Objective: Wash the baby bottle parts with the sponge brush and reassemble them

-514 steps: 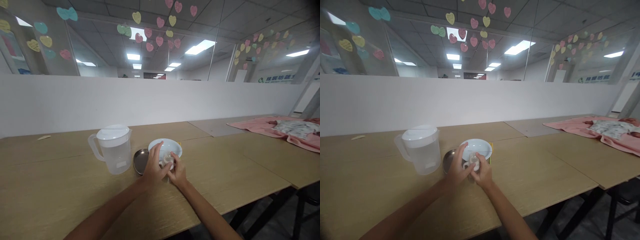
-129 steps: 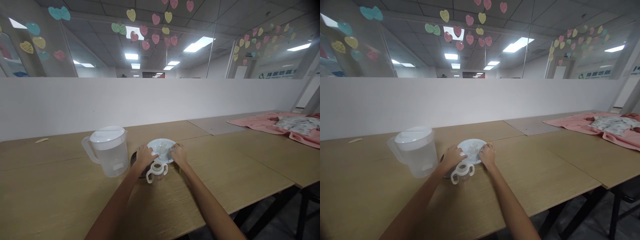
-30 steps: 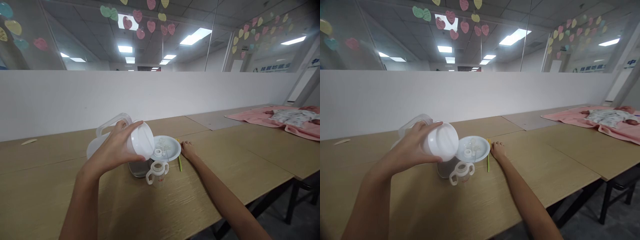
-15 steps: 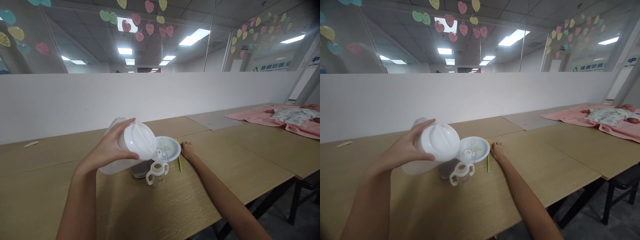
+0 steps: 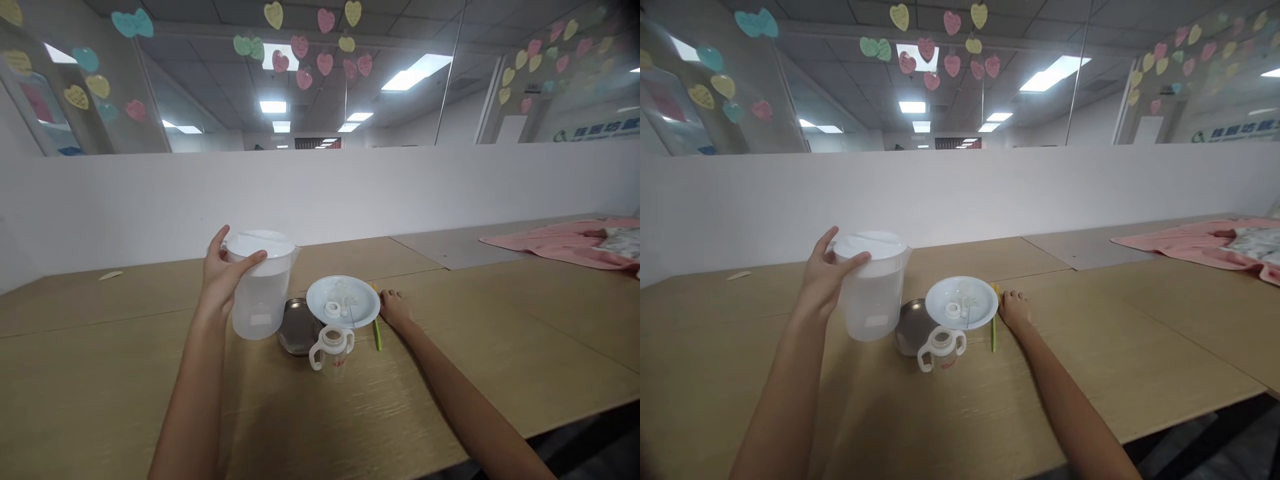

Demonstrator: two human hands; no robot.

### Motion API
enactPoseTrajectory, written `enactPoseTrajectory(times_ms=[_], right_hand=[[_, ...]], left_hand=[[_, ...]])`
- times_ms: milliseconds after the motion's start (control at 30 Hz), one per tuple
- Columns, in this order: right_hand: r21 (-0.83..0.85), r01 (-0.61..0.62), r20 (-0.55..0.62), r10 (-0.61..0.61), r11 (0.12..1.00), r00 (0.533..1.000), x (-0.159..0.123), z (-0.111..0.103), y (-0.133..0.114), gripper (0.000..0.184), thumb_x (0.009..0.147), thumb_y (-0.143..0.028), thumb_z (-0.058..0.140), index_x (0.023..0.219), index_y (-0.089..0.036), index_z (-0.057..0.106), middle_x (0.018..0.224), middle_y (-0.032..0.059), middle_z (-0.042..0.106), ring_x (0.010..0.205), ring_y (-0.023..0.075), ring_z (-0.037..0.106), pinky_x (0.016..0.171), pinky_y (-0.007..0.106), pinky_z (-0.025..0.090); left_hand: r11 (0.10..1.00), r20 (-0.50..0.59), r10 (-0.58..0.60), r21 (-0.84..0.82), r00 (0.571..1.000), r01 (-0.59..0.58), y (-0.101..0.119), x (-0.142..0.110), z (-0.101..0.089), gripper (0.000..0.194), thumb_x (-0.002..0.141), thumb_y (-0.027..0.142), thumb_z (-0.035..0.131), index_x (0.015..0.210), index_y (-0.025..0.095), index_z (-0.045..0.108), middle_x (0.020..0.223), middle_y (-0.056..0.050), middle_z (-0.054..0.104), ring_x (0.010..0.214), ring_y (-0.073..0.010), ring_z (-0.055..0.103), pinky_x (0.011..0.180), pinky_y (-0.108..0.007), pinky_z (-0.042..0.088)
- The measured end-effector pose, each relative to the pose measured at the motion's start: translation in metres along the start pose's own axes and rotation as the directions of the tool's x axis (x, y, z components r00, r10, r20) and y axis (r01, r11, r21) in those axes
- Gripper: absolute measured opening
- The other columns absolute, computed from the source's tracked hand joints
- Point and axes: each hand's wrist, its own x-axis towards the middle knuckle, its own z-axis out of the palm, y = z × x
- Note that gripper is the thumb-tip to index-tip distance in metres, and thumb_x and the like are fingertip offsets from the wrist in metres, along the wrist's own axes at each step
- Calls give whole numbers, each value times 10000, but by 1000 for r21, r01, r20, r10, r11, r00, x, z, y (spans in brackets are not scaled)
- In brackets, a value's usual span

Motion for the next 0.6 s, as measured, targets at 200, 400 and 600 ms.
enactPoseTrajectory(times_ms=[200, 400, 600], right_hand=[[-15, 3, -3, -3, 1000, 1000, -1, 1, 0, 348, 918, -303, 343, 1075, -116, 591, 1110, 177, 591, 1053, 277, 503, 823, 342, 362], [-20, 12, 0, -12, 1000, 1000, 0, 3, 1, 329, 911, -299, 366, 1054, -113, 595, 1085, 169, 603, 1039, 265, 512, 836, 331, 352], [-18, 0, 4, 0, 1000, 1000, 1, 4, 1, 322, 907, -293, 369, 1059, -118, 594, 1095, 175, 596, 1045, 272, 507, 833, 339, 349]], left_hand=[[980, -81, 57, 196, 995, -40, -16, 1, 9, 934, 652, 435, 725, 1420, 279, 216, 1396, -106, 375, 1296, -286, 383, 1019, -435, 428], [973, -198, 16, 229, 980, 31, -19, 2, 12, 1040, 565, 479, 769, 1417, 275, 208, 1454, -107, 279, 1361, -300, 256, 1089, -486, 306], [980, -212, 7, 194, 977, 35, -25, 5, 9, 1067, 561, 468, 774, 1424, 282, 175, 1460, -108, 262, 1361, -293, 256, 1088, -483, 300]])
